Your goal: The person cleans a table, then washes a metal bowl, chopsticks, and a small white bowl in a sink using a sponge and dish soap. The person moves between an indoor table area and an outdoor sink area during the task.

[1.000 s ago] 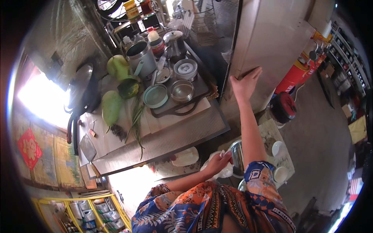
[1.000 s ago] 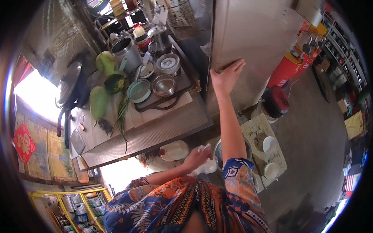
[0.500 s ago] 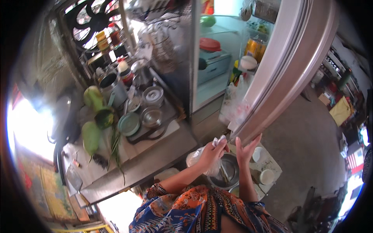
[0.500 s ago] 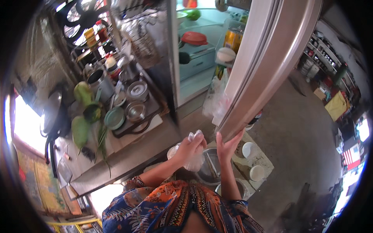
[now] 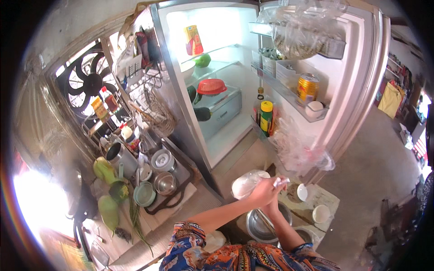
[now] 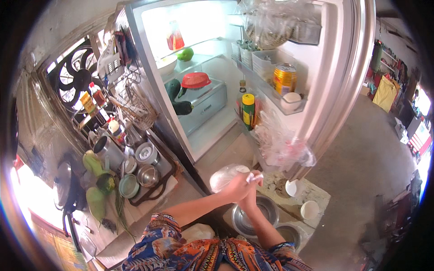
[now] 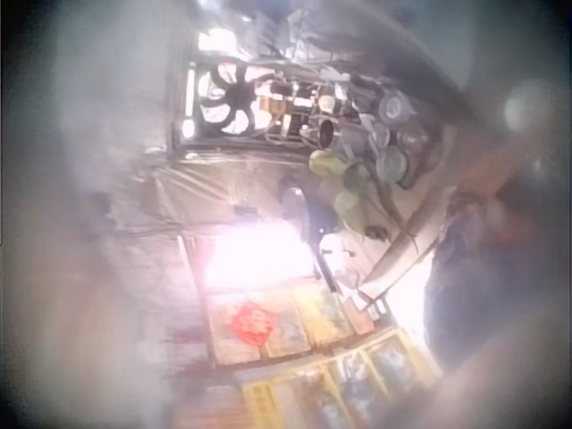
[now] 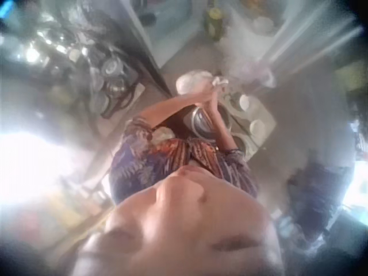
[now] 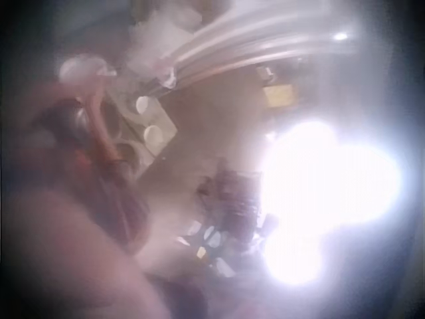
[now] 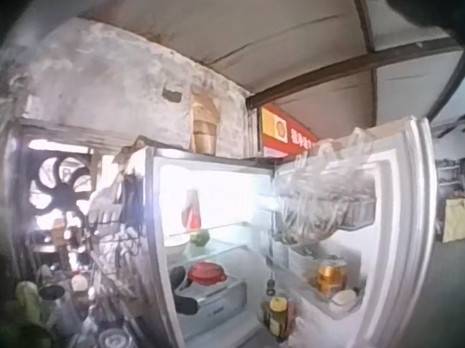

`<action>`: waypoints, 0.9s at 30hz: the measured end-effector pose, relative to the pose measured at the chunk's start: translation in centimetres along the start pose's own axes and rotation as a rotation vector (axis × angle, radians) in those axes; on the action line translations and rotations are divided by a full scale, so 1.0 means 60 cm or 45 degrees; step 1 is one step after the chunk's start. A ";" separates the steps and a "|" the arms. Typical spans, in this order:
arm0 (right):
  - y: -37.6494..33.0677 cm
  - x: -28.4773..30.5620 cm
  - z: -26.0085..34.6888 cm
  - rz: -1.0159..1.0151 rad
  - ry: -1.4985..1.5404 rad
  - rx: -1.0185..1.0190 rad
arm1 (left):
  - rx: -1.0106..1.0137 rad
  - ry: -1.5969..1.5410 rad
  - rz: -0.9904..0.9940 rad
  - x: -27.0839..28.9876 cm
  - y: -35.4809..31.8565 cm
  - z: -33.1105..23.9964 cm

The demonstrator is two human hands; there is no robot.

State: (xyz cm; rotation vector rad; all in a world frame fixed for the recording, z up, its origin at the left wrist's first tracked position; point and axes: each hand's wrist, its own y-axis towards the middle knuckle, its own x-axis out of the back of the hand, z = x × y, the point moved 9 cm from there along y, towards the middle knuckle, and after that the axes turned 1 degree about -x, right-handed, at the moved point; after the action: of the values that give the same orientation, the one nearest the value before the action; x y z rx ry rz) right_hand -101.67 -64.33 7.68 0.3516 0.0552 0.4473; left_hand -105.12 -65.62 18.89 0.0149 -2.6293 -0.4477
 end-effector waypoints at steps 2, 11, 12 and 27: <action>0.037 -0.007 -0.009 -0.039 0.342 -0.002 | -0.041 0.275 0.186 0.001 0.011 0.025; 0.401 0.023 0.196 -0.723 -0.276 0.740 | -0.533 1.628 -0.546 0.367 0.101 -0.117; 0.455 0.000 0.217 -0.584 0.204 0.316 | -0.466 1.879 -0.708 0.419 0.097 -0.102; 0.958 -0.244 0.426 -0.521 -0.851 0.857 | -0.528 2.127 -0.770 0.490 0.118 -0.040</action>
State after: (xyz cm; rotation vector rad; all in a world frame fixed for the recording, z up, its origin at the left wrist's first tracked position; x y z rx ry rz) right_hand -135.33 -30.44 51.09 1.1134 -0.3777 -0.1274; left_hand -129.70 -62.23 36.30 0.7100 -0.8280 -0.7087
